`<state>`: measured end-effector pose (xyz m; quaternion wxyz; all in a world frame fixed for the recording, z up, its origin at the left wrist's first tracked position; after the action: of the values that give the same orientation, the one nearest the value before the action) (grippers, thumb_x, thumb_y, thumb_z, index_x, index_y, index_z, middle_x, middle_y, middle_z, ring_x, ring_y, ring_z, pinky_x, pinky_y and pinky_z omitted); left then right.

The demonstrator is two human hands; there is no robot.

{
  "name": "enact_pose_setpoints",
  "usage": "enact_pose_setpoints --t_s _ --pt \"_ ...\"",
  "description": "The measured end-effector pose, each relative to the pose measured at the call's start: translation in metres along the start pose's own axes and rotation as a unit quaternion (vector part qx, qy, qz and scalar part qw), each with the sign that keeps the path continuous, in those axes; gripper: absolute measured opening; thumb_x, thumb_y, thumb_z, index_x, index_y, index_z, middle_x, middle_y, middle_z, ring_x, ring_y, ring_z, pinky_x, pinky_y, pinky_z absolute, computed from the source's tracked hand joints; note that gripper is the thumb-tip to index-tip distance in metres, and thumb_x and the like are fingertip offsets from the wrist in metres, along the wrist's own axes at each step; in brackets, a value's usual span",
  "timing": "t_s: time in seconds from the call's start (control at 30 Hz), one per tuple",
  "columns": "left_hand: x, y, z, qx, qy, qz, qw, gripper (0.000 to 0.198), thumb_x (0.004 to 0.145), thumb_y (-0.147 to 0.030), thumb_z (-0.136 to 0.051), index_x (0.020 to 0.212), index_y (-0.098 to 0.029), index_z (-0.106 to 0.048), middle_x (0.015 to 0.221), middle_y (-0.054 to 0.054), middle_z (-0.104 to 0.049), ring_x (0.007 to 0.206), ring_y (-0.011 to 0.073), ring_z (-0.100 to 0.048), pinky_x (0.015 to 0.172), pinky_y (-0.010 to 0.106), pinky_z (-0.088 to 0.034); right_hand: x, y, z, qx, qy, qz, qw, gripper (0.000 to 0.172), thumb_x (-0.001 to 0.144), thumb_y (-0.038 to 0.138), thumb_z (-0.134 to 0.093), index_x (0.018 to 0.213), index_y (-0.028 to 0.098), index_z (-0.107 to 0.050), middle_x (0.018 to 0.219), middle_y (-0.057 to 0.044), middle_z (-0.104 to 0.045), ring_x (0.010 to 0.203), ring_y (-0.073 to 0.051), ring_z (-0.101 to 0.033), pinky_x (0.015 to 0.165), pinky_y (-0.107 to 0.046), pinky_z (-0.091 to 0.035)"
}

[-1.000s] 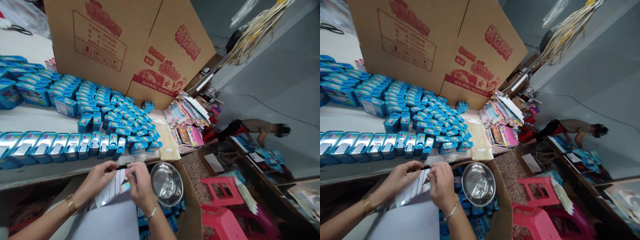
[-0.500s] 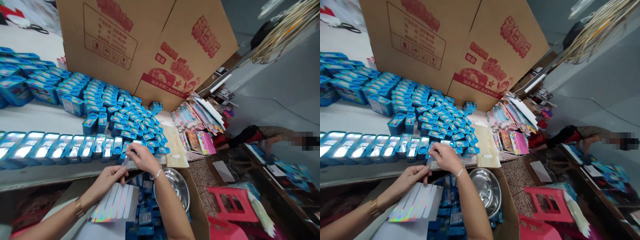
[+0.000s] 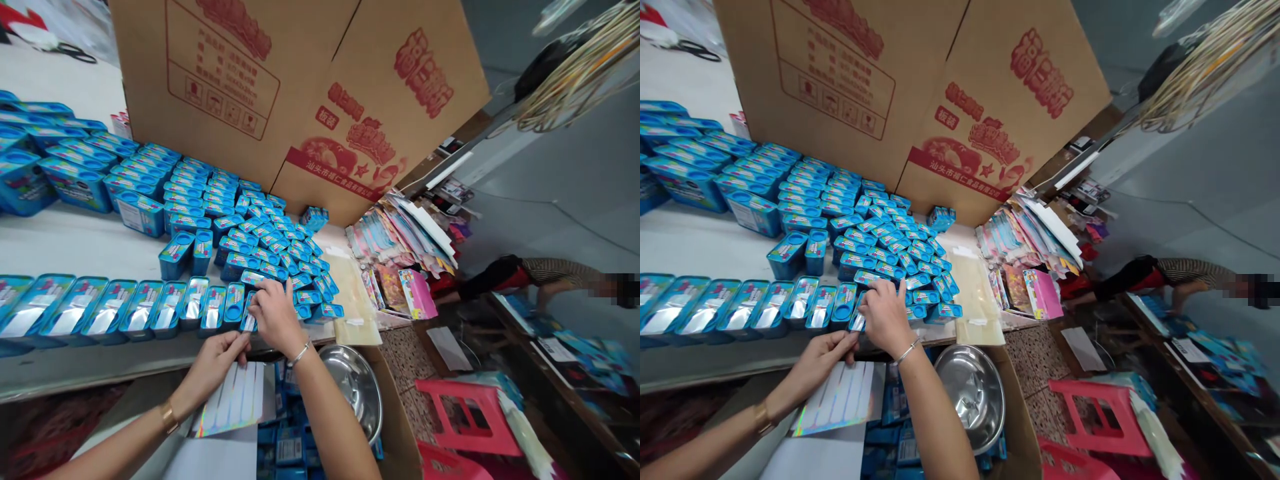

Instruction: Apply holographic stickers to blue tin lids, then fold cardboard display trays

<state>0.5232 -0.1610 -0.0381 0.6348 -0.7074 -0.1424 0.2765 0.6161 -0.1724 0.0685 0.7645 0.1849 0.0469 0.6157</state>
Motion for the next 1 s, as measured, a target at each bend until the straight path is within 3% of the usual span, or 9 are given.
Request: enact_pose_setpoints --t_s 0.27,0.33,0.47,0.67,0.77,0.87,1.0 --pt "0.008 0.013 0.006 0.045 -0.029 0.013 0.998 0.062 0.085 -0.067 -0.052 0.05 -0.019 -0.068 0.072 0.007 -0.074 0.075 0.0237 -0.065 0.075 0.029 -0.044 0.004 -0.011 0.001 0.08 -0.005 -0.016 0.997 0.007 0.091 0.024 -0.065 0.086 0.023 -0.06 0.113 -0.002 -0.06 0.118 -0.021 -0.049 0.117 -0.054 -0.007" --pt "0.009 0.019 0.008 0.051 -0.034 0.02 0.998 0.064 0.085 -0.068 -0.05 0.049 -0.018 -0.068 0.072 0.009 -0.074 0.073 0.0241 -0.065 0.074 0.03 -0.044 0.006 -0.014 0.003 0.095 -0.009 -0.023 0.995 0.008 0.09 0.026 -0.067 0.096 0.024 -0.061 0.114 -0.002 -0.061 0.118 -0.021 -0.049 0.116 -0.053 -0.01" --pt "0.012 0.025 0.007 0.054 -0.036 0.011 0.998 0.065 0.087 -0.068 -0.047 0.051 -0.018 -0.067 0.071 0.008 -0.073 0.072 0.0232 -0.065 0.074 0.03 -0.044 0.012 -0.019 0.005 0.11 -0.009 -0.03 0.993 0.034 0.086 0.024 -0.07 0.117 0.027 -0.058 0.111 -0.001 -0.063 0.114 -0.022 -0.049 0.111 -0.048 -0.022" --pt "0.009 0.015 0.006 0.055 -0.02 -0.002 0.998 0.064 0.086 -0.069 -0.048 0.051 -0.018 -0.063 0.063 0.006 -0.067 0.069 0.0223 -0.061 0.069 0.029 -0.043 0.018 -0.01 0.005 0.06 -0.023 -0.036 0.997 0.031 0.092 0.015 -0.058 0.121 0.028 -0.061 0.113 -0.003 -0.065 0.115 -0.023 -0.049 0.111 -0.049 -0.023" --pt "-0.007 0.0 0.006 0.045 0.013 -0.015 0.999 0.052 0.083 -0.065 -0.057 0.066 -0.016 -0.067 0.066 0.003 -0.066 0.069 0.0206 -0.06 0.066 0.027 -0.044 -0.003 0.009 0.024 0.058 -0.072 -0.009 0.996 0.034 0.096 0.018 -0.052 0.13 0.024 -0.057 0.124 -0.007 -0.062 0.119 -0.022 -0.05 0.11 -0.045 -0.031" --pt "-0.024 -0.009 0.007 0.024 0.054 -0.013 0.998 0.043 0.081 -0.057 -0.066 0.091 -0.015 -0.07 0.087 0.005 -0.07 0.079 0.0206 -0.062 0.071 0.027 -0.046 -0.05 0.022 0.05 0.106 -0.13 -0.012 0.986 0.026 0.097 0.022 -0.051 0.122 0.02 -0.061 0.118 -0.01 -0.064 0.113 -0.021 -0.054 0.099 -0.036 -0.043" --pt "-0.04 -0.008 0.005 0.023 0.111 0.024 0.993 0.046 0.075 -0.052 -0.073 0.1 -0.013 -0.069 0.076 0.001 -0.064 0.067 0.0164 -0.057 0.061 0.025 -0.041 -0.116 0.028 0.04 0.161 -0.04 -0.087 0.982 0.016 0.094 0.021 -0.06 0.108 0.022 -0.067 0.103 -0.005 -0.068 0.1 -0.019 -0.061 0.087 -0.03 -0.048"
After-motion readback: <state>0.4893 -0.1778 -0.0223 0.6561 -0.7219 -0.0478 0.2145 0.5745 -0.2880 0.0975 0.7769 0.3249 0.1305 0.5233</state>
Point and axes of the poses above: each hand's wrist, its own x-axis towards the middle knuckle, its own z-axis out of the back of the hand, y = z × x, the point moved 10 cm from there along x, towards the middle knuckle
